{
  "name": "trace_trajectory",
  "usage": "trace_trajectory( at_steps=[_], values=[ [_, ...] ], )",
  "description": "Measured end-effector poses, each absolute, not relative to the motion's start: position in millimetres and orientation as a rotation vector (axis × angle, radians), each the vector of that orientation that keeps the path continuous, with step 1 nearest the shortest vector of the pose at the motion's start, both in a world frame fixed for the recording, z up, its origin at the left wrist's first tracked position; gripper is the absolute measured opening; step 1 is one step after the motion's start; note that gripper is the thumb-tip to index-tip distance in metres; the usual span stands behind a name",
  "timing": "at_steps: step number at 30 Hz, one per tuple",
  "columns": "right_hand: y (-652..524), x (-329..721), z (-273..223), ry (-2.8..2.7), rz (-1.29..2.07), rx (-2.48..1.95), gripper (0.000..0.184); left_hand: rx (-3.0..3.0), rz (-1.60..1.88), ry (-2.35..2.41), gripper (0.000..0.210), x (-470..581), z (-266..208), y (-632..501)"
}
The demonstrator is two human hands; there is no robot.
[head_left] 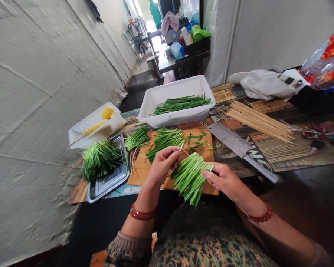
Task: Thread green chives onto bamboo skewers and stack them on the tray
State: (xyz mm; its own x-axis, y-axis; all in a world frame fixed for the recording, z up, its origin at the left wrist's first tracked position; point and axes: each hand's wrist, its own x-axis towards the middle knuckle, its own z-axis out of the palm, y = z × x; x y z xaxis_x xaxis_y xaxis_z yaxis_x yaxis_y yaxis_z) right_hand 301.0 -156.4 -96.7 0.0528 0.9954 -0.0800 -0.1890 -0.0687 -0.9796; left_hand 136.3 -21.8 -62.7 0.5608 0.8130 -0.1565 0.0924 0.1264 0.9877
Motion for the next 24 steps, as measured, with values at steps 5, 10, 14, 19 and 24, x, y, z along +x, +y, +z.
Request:
trace_trajectory(
  at_steps=[5, 10, 14, 19, 24],
  values=[
    [-156, 298, -96, -1.0, 1.322, -1.163, 0.038, 1.374, 0.688, 0.862, 0.031, 135, -60, -25],
    [-157, 298, -97, -1.013, 1.32, -1.162, 0.038, 1.355, 0.701, 0.91, 0.033, 134, -55, -27],
    [-158, 297, -97, -1.013, 1.326, -1.179, 0.035, 1.391, 0.723, 0.914, 0.027, 134, -52, -28],
    [-160, 296, -93, -1.02, 1.306, -1.192, 0.037, 1.509, 0.764, 0.941, 0.018, 132, -48, -30],
    [-160, 295, -90, -1.017, 1.308, -1.21, 0.04, 1.669, 0.822, 0.953, 0.014, 131, -48, -31]
  ],
)
